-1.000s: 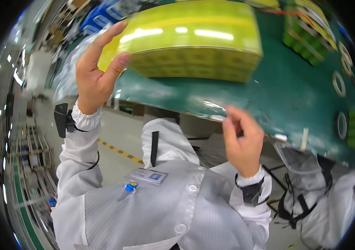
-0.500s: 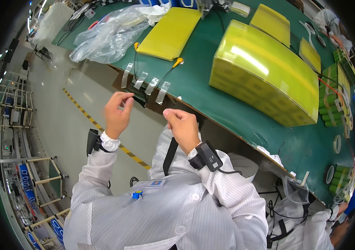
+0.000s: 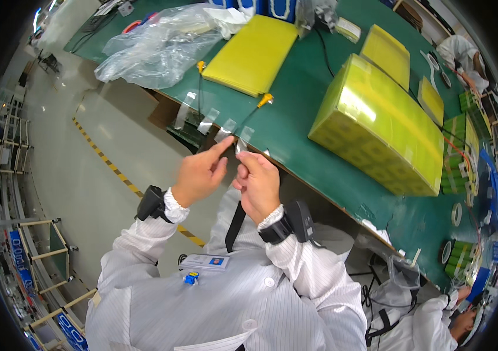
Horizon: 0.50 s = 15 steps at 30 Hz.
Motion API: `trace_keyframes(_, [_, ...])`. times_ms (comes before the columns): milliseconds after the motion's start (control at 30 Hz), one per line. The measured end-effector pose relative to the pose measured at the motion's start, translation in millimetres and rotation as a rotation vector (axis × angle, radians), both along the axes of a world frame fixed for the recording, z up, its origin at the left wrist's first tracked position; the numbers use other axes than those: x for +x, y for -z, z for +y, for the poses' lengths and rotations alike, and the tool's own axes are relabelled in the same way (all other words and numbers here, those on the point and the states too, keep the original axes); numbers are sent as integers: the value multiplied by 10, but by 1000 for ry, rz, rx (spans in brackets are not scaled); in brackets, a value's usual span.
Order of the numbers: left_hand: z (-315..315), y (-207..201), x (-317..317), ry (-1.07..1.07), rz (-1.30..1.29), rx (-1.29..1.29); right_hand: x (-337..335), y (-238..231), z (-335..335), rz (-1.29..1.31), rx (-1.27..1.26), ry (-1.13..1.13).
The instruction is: Assembling and insulating large lithium-ion battery packs using adhesive tape and plastic sheets in a manufacturing environment.
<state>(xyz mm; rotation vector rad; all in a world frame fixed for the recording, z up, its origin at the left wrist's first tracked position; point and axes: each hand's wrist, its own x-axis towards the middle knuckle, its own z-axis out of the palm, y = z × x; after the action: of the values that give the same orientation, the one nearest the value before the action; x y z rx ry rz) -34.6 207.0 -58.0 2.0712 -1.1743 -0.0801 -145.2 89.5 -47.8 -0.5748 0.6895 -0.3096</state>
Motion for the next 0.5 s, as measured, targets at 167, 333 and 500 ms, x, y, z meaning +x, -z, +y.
trace_keyframes(167, [-191,324,-155,21,-102,-18,-117,195,-263,-136,97,-73])
trace_keyframes(333, [-180,287,-260,1,-37,-47,-107,47,-128,-3,109,23])
trace_keyframes(500, [-179,253,-225,-26,-70,37,-68,64,-182,9,157,-4])
